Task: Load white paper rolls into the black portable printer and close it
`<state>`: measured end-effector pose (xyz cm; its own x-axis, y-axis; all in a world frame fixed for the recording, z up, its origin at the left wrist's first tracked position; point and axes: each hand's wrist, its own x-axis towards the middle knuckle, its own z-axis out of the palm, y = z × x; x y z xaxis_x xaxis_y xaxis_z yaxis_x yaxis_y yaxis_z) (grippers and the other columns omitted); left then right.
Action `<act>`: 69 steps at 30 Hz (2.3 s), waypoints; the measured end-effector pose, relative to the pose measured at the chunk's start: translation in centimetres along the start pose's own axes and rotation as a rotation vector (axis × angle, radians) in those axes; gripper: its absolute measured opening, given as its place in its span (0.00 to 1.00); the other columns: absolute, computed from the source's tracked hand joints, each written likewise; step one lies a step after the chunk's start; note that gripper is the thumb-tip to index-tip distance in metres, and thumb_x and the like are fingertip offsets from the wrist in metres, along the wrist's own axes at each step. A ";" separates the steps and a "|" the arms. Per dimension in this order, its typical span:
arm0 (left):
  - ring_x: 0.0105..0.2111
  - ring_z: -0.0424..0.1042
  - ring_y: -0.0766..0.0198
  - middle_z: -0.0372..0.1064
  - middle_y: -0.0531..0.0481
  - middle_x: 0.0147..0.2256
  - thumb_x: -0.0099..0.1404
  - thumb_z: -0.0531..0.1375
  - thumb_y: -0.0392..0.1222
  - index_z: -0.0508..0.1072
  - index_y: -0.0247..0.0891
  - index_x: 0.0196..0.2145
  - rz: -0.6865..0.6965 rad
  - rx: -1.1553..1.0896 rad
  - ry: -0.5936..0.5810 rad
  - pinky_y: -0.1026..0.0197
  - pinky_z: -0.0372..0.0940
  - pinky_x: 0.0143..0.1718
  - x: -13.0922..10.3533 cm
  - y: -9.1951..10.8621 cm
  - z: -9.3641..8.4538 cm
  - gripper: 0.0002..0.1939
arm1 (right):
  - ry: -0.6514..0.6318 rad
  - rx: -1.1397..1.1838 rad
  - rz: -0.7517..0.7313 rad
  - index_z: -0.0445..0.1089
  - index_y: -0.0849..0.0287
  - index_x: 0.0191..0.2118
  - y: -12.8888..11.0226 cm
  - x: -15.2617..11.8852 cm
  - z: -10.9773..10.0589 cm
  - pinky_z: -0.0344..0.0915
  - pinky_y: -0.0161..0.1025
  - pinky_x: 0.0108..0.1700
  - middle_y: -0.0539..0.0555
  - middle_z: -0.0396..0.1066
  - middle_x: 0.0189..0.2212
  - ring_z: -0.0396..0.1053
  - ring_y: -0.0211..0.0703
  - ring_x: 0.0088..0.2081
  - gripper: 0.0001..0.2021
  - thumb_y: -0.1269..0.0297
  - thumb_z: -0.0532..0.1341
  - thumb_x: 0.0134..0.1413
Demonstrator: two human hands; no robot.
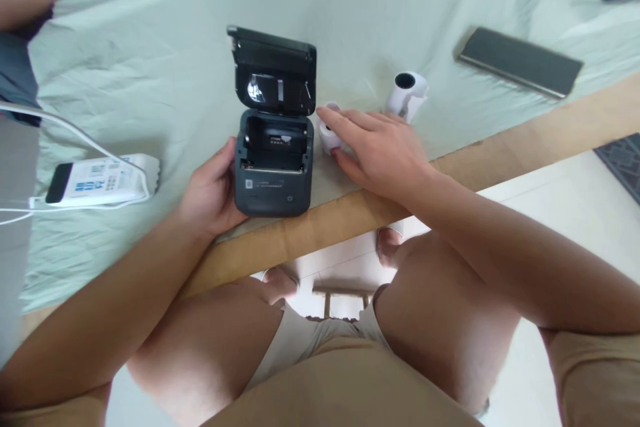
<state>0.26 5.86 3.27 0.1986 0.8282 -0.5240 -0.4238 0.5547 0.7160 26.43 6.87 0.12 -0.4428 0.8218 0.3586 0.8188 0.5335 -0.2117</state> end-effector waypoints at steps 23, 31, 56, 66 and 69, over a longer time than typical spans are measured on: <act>0.59 0.84 0.49 0.88 0.47 0.44 0.84 0.51 0.50 0.81 0.39 0.56 -0.024 0.008 -0.005 0.46 0.78 0.65 0.1 0.1 0.1 0.21 | 0.016 0.252 0.054 0.70 0.49 0.56 -0.5 0.9 0.3 0.79 0.63 0.56 0.57 0.81 0.53 0.81 0.61 0.52 0.17 0.61 0.62 0.62; 0.62 0.82 0.48 0.88 0.48 0.45 0.83 0.53 0.52 0.82 0.41 0.54 -0.040 0.002 -0.020 0.48 0.79 0.64 0.1 0.1 -0.5 0.20 | -0.019 0.273 0.074 0.69 0.48 0.61 0.4 0.7 0.2 0.79 0.64 0.56 0.57 0.80 0.54 0.81 0.62 0.53 0.22 0.62 0.60 0.61; 0.59 0.84 0.50 0.88 0.48 0.42 0.84 0.50 0.56 0.82 0.38 0.53 0.003 0.067 -0.013 0.45 0.76 0.67 0.0 0.1 -0.1 0.25 | 0.028 0.307 0.076 0.70 0.47 0.67 1.2 1.5 0.6 0.77 0.64 0.62 0.58 0.78 0.56 0.78 0.61 0.56 0.26 0.65 0.62 0.65; 0.56 0.85 0.46 0.88 0.47 0.44 0.72 0.70 0.55 0.82 0.40 0.45 0.112 0.122 -0.196 0.48 0.81 0.58 0.4 -0.9 -1.7 0.16 | 0.255 0.418 0.040 0.65 0.45 0.50 -4.8 2.5 -2.2 0.80 0.54 0.51 0.51 0.79 0.49 0.80 0.52 0.47 0.13 0.56 0.67 0.64; 0.61 0.82 0.42 0.87 0.45 0.47 0.70 0.72 0.55 0.81 0.40 0.46 0.124 0.111 -0.222 0.46 0.81 0.60 0.6 -1.0 -1.9 0.17 | 0.181 0.336 0.026 0.67 0.46 0.46 -5.1 3.4 -1.1 0.79 0.54 0.50 0.50 0.81 0.45 0.80 0.52 0.42 0.10 0.62 0.67 0.63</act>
<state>-0.87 5.64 1.39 0.3448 0.8809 -0.3244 -0.3599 0.4432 0.8210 21.11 6.72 3.40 -0.3269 0.8033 0.4978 0.6505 0.5733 -0.4981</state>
